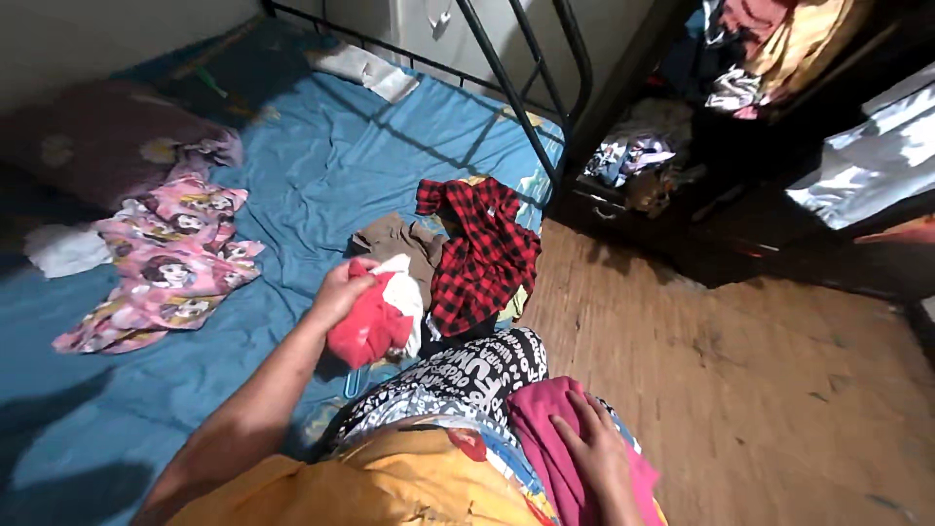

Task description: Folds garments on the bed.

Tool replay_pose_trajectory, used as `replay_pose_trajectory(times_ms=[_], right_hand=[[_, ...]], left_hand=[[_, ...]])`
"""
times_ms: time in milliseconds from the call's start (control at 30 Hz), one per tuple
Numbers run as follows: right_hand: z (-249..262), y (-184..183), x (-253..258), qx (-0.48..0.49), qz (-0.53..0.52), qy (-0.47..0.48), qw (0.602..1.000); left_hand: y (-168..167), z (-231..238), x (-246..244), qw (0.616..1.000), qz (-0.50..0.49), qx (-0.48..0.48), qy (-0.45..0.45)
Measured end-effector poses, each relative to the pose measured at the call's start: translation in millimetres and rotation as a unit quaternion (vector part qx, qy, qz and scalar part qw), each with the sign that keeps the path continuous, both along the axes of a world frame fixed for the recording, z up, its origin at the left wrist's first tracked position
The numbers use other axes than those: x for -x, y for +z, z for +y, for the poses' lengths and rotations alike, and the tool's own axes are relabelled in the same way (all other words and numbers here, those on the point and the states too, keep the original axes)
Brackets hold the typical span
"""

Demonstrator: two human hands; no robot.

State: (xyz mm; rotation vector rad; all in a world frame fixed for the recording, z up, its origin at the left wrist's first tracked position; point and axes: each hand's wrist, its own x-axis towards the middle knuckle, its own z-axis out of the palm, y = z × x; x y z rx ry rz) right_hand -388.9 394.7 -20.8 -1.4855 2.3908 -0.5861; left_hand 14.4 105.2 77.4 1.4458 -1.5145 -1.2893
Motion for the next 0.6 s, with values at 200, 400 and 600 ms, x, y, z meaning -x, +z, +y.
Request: replay_pose_trajectory(times_ms=[200, 400, 600], right_hand=[[1.0, 3.8, -2.9, 0.003, -0.015, -0.005, 1.0], [5.6, -0.5, -5.7, 0.01, -0.019, -0.028, 0.999], [12.1, -2.0, -8.1, 0.03, -0.02, -0.042, 0.998]], left_hand=[[80.3, -13.1, 24.2, 0.958, 0.27, 0.1, 0.017], [28.3, -84.0, 38.2, 0.972, 0.217, 0.0, 0.088], [-72.9, -92.2, 37.5, 0.996, 0.015, 0.05, 0.066]])
